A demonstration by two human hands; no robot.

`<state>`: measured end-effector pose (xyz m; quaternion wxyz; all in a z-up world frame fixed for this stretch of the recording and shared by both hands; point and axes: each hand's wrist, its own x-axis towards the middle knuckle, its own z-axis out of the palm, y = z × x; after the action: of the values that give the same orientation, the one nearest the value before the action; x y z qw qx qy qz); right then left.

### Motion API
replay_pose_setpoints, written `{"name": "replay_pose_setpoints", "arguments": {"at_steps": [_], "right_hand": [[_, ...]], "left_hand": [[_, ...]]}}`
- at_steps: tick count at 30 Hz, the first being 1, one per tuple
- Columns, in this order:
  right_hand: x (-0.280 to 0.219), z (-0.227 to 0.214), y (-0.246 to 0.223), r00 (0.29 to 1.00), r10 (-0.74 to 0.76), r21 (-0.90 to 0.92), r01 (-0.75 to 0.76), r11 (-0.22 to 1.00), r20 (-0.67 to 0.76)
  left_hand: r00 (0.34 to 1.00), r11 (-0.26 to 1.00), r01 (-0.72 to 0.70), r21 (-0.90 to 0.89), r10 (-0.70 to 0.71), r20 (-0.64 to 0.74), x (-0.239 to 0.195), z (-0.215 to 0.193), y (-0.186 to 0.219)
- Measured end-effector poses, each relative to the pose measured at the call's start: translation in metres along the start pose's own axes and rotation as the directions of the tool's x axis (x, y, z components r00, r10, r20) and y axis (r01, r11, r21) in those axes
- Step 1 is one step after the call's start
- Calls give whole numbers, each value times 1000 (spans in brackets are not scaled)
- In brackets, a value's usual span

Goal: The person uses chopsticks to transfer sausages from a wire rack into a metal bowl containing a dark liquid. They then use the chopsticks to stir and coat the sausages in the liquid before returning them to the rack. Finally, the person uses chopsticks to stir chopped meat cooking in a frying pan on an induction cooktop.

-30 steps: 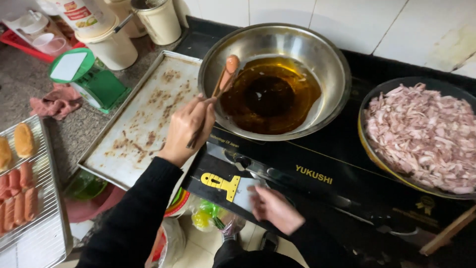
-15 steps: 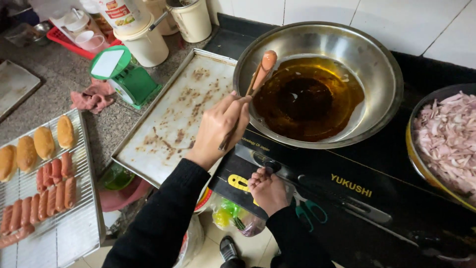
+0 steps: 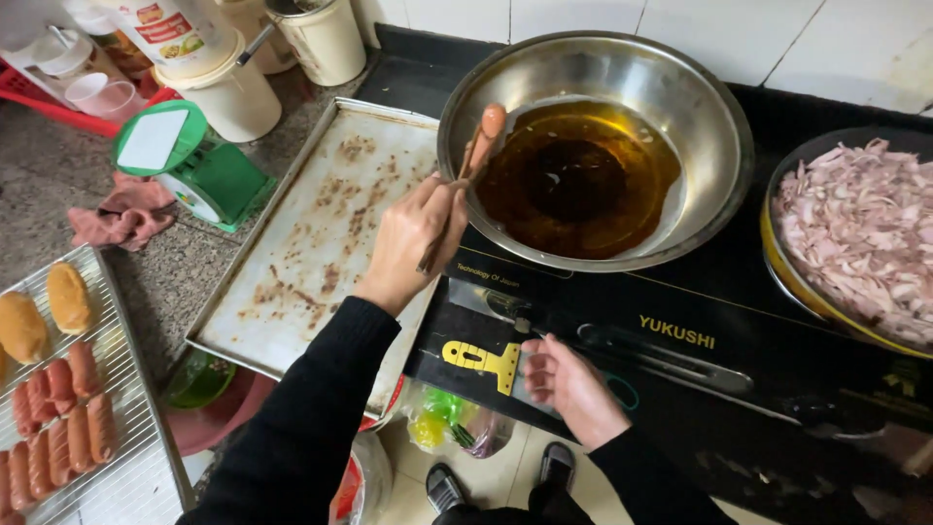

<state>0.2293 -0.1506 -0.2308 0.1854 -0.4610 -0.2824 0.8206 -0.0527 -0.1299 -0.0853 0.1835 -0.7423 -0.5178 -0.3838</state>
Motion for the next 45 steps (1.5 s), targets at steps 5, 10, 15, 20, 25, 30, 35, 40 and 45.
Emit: {"name": "replay_pose_setpoints", "arguments": {"at_steps": [5, 10, 15, 20, 25, 30, 35, 40, 45], "right_hand": [[-23, 20, -24, 996, -78, -192, 71, 979, -31], [-14, 26, -15, 992, -126, -253, 121, 960, -3], [-13, 54, -18, 995, -89, -301, 98, 948, 45], [15, 72, 5, 983, -81, -304, 128, 944, 162], [50, 95, 39, 960, 7, -293, 78, 953, 279], [70, 138, 75, 947, 135, -348, -26, 937, 291], [82, 193, 114, 916, 265, -441, -114, 891, 300], [63, 249, 131, 899, 302, -511, -107, 853, 316], [64, 259, 149, 901, 320, -521, -130, 844, 294]], "left_hand": [[988, 984, 82, -157, -101, -115, 12, 3, 10], [997, 996, 58, -73, -62, -52, 0, 5, -10], [966, 980, 170, -103, -186, -181, -8, -18, -2], [911, 960, 276, -54, -279, -304, -54, -106, -6], [951, 913, 309, 265, -292, -105, -178, -253, -2], [913, 773, 224, 594, -379, 149, -319, -365, 27], [739, 637, -137, 759, -444, 506, -433, -427, 44], [633, 685, -179, 706, -470, 616, -480, -448, 33], [591, 728, -175, 663, -461, 662, -508, -440, 8]]}}
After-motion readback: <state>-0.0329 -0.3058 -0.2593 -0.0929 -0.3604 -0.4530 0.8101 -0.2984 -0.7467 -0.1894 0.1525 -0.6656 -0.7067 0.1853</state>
